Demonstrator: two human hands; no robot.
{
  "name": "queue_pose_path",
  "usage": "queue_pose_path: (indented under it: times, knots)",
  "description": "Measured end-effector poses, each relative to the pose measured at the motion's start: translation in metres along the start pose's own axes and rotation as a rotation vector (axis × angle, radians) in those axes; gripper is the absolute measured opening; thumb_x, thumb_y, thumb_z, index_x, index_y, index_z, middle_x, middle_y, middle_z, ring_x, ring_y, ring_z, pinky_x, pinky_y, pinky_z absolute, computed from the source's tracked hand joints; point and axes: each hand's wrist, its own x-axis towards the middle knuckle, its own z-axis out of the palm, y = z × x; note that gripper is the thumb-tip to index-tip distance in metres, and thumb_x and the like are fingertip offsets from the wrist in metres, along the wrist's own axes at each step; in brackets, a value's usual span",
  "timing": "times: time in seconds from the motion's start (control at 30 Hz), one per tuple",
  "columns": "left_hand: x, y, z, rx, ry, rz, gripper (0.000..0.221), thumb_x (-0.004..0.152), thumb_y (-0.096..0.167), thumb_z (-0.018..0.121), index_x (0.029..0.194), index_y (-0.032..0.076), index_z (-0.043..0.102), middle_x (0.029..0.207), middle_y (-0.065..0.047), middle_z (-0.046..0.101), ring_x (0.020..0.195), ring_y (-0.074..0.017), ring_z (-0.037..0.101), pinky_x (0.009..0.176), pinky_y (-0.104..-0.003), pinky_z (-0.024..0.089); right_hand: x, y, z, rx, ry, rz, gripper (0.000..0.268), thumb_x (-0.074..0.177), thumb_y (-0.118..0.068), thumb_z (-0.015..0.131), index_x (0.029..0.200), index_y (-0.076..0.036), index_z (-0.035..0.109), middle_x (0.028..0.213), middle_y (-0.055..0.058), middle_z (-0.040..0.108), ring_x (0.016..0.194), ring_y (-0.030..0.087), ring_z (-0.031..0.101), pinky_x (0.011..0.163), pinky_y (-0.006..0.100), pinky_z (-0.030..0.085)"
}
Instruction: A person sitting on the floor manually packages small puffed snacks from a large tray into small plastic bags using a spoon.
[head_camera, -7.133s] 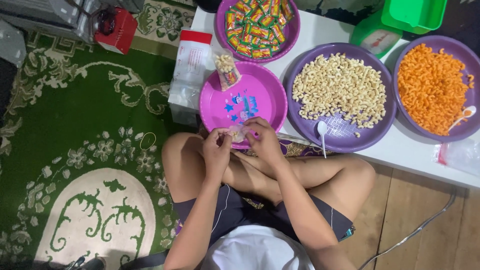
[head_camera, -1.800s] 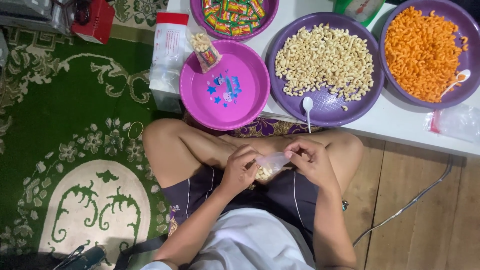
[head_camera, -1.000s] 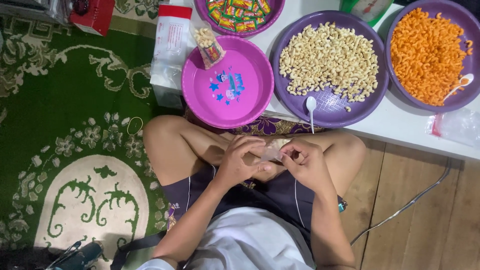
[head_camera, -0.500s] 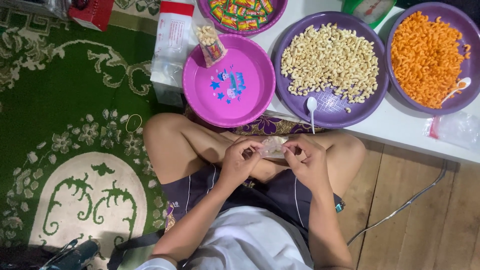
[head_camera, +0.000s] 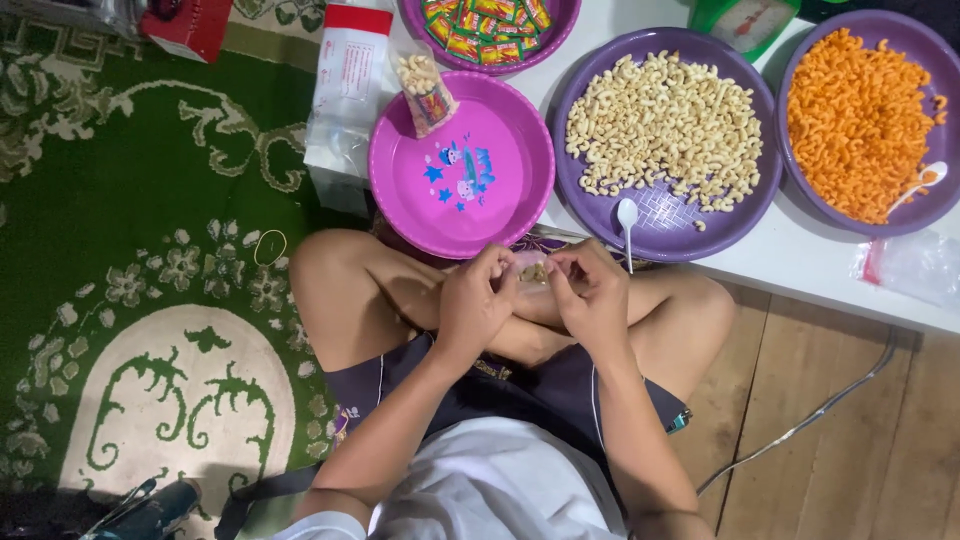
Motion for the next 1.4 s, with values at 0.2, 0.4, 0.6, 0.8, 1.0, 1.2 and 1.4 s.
queue_pose_path:
  times: [0.2,0.4,0.6,0.8,1.0,1.2,1.4]
  knots:
    - [0.019,-0.007,-0.008,0.059,0.033,-0.017,0.014,0.084,0.011,0.070,0.096,0.017,0.064,0.067,-0.011,0.066,0.076,-0.0354,0.073,0.065,-0.046,0.057,0.025,-0.004,0.021,0.002,-0.009,-0.017,0.016,0.082,0.005,0.069,0.092,-0.006,0.074,0.075,0.012,0.060,0.071,0.033,0.063,0.069,0.042,0.050]
    - [0.029,-0.050,0.011,0.133,0.079,-0.062,0.017,0.083,0.013,0.069,0.096,0.021,0.063,0.065,-0.010,0.067,0.074,-0.0365,0.073,0.068,-0.048,0.059,0.027,0.022,0.054,-0.033,-0.058,0.044,0.020,0.081,0.008,0.067,0.093,-0.006,0.073,0.082,0.013,0.063,0.078,0.037,0.065,0.074,0.047,0.051]
    - [0.034,-0.058,0.014,0.111,0.096,-0.116,0.014,0.083,0.014,0.071,0.094,0.020,0.063,0.067,-0.009,0.069,0.075,-0.0357,0.073,0.068,-0.047,0.059,0.023,0.022,0.055,0.032,-0.021,0.060,0.025,0.082,0.002,0.073,0.105,-0.005,0.071,0.092,0.017,0.062,0.088,0.039,0.065,0.082,0.051,0.052]
    - [0.032,-0.061,0.015,0.109,0.112,-0.142,0.013,0.084,0.015,0.070,0.095,0.020,0.064,0.066,-0.008,0.067,0.070,-0.0347,0.072,0.066,-0.048,0.058,-0.009,0.081,-0.001,-0.522,0.417,0.108,0.034,0.077,-0.010,0.083,0.108,-0.011,0.067,0.112,0.013,0.053,0.110,0.037,0.054,0.099,0.050,0.041]
    - [0.025,-0.058,0.011,0.053,0.114,-0.155,0.016,0.081,0.013,0.073,0.093,0.020,0.065,0.067,-0.007,0.065,0.071,-0.0339,0.072,0.065,-0.046,0.057,-0.037,0.132,-0.041,-0.511,0.203,0.644,0.052,0.084,-0.026,0.084,0.125,-0.011,0.056,0.105,0.012,0.058,0.109,0.039,0.061,0.098,0.056,0.046]
    - [0.026,-0.059,0.012,0.031,0.117,-0.181,0.021,0.077,0.011,0.073,0.094,0.020,0.066,0.065,-0.008,0.063,0.069,-0.0339,0.071,0.067,-0.046,0.057,-0.023,0.143,-0.037,-0.546,0.114,0.766,0.019,0.083,-0.031,0.077,0.101,-0.025,0.071,0.084,0.008,0.076,0.095,0.037,0.073,0.087,0.047,0.054]
    - [0.028,-0.058,0.006,-0.008,0.103,-0.217,0.020,0.076,0.009,0.072,0.094,0.018,0.067,0.063,-0.008,0.062,0.066,-0.0327,0.070,0.067,-0.045,0.057,-0.002,0.146,-0.037,-0.374,0.450,0.449,0.010,0.087,-0.006,0.072,0.090,-0.014,0.076,0.084,0.011,0.074,0.083,0.030,0.073,0.077,0.037,0.056]
